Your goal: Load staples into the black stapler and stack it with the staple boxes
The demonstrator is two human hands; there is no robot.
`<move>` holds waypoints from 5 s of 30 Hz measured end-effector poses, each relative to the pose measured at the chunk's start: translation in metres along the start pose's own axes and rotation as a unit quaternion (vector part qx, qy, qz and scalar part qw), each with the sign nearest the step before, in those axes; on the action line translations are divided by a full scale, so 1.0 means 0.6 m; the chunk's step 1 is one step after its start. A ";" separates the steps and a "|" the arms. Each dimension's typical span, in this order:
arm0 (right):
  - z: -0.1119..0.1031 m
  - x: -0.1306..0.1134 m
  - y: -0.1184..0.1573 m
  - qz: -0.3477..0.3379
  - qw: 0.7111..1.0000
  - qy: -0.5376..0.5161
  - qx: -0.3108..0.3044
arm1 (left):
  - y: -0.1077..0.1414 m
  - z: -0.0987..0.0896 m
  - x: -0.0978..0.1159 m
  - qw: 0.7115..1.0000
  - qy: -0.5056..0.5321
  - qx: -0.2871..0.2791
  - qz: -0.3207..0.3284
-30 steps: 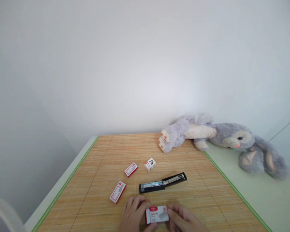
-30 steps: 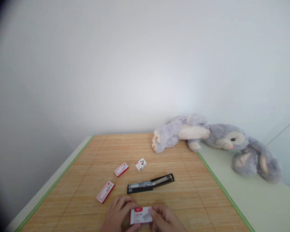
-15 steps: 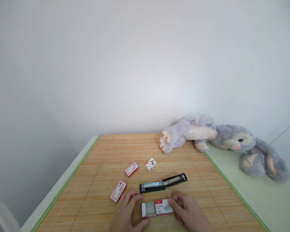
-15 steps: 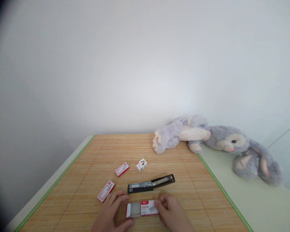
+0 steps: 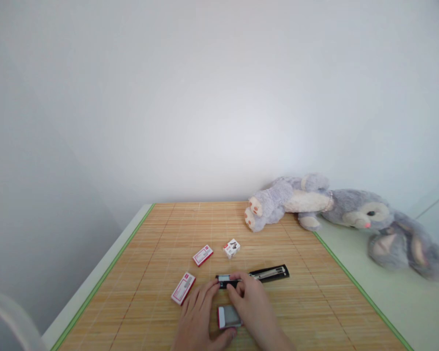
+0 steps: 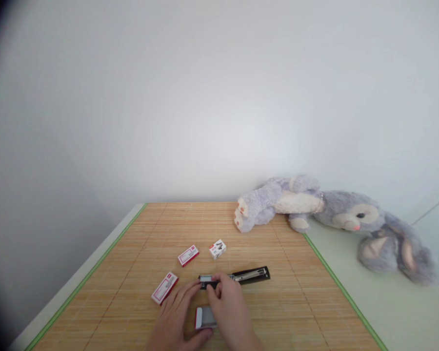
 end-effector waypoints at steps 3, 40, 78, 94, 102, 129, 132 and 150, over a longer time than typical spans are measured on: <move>0.014 -0.006 0.002 0.000 1.000 -0.003 0.021 | -0.001 0.000 -0.004 1.000 -0.003 -0.001 0.001; -0.017 -0.066 -0.016 -0.059 0.995 0.086 0.006 | -0.007 -0.030 0.018 0.997 0.074 -0.007 -0.029; -0.142 0.002 0.042 -0.071 0.961 0.219 -0.150 | -0.025 -0.062 0.062 0.991 0.084 -0.067 -0.074; -0.099 -0.021 0.043 -0.106 0.969 0.107 -0.194 | -0.014 -0.016 0.057 0.998 0.048 -0.028 -0.036; -0.242 0.031 -0.027 -0.202 0.962 0.184 -0.001 | -0.021 0.001 0.065 0.999 -0.018 -0.019 -0.043; -0.076 -0.022 -0.070 -0.211 0.969 -0.063 -0.114 | -0.016 0.028 0.082 0.989 -0.102 0.109 0.007; -0.091 -0.014 -0.063 -0.207 0.974 -0.039 -0.086 | -0.006 0.016 0.080 0.984 -0.115 0.133 0.008; -0.108 0.052 -0.030 -0.156 0.988 0.013 0.008 | -0.017 -0.078 -0.055 0.967 -0.088 0.149 -0.186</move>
Point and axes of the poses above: each hand's wrist, its own y-axis away from the middle knuckle, its own z-axis out of the palm, x = y × z, the point moved 3 cm from there along -y, towards the middle knuckle, and after that the axes turned 6 degrees about x, right-handed, at the moved point
